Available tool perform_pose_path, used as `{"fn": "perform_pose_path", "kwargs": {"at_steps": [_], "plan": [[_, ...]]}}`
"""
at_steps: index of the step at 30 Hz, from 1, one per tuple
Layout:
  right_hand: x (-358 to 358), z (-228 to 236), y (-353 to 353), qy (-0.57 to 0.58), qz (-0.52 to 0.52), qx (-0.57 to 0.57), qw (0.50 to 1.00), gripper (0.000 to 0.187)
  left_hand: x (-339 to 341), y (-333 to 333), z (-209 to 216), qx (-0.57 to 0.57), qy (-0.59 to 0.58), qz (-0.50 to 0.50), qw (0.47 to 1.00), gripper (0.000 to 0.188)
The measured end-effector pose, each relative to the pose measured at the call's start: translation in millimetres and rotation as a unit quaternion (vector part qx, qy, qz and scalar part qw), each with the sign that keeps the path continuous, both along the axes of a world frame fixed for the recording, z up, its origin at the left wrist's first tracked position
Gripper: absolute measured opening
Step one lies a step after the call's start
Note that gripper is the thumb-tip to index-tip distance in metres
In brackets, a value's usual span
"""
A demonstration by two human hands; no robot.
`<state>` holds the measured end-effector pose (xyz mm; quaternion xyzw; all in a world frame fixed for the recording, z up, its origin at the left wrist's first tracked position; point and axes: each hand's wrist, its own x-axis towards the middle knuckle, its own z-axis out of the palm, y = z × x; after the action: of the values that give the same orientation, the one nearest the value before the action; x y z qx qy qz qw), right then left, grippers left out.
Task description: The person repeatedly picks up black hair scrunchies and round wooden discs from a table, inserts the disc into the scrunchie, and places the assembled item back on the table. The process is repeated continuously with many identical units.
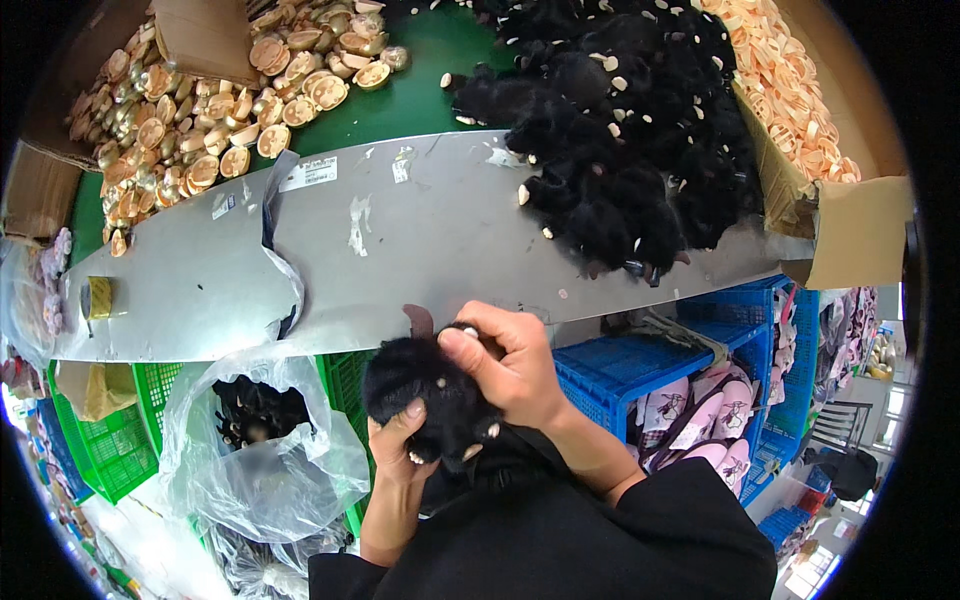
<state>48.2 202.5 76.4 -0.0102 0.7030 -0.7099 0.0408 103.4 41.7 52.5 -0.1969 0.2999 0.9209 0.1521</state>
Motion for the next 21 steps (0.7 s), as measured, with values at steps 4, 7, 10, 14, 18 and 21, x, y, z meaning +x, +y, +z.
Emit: {"fn": "perform_pose_path", "kwargs": {"at_steps": [4,7,10,14,18,21], "plan": [[-3,9,5,0.004,0.020,-0.003,1.000,0.023,5,-6,-7,0.057,-0.018,-0.019,0.998,0.058],[0,5,3,0.001,0.013,0.004,1.000,0.023,2,1,-7,0.125,0.007,0.002,0.992,0.054],[4,-3,4,0.026,0.014,0.032,0.999,0.019,5,2,-14,0.097,0.030,0.014,0.995,0.054],[5,-1,0,0.036,0.003,0.059,0.998,0.017,-4,-7,0,-0.043,0.008,-0.057,0.997,0.057],[5,6,-4,0.092,0.021,0.077,0.993,0.016,-1,-13,14,-0.174,0.099,-0.072,0.977,0.046],[0,2,-8,0.170,0.021,0.084,0.982,0.017,-2,-12,30,-0.185,0.104,-0.066,0.975,0.038]]}}
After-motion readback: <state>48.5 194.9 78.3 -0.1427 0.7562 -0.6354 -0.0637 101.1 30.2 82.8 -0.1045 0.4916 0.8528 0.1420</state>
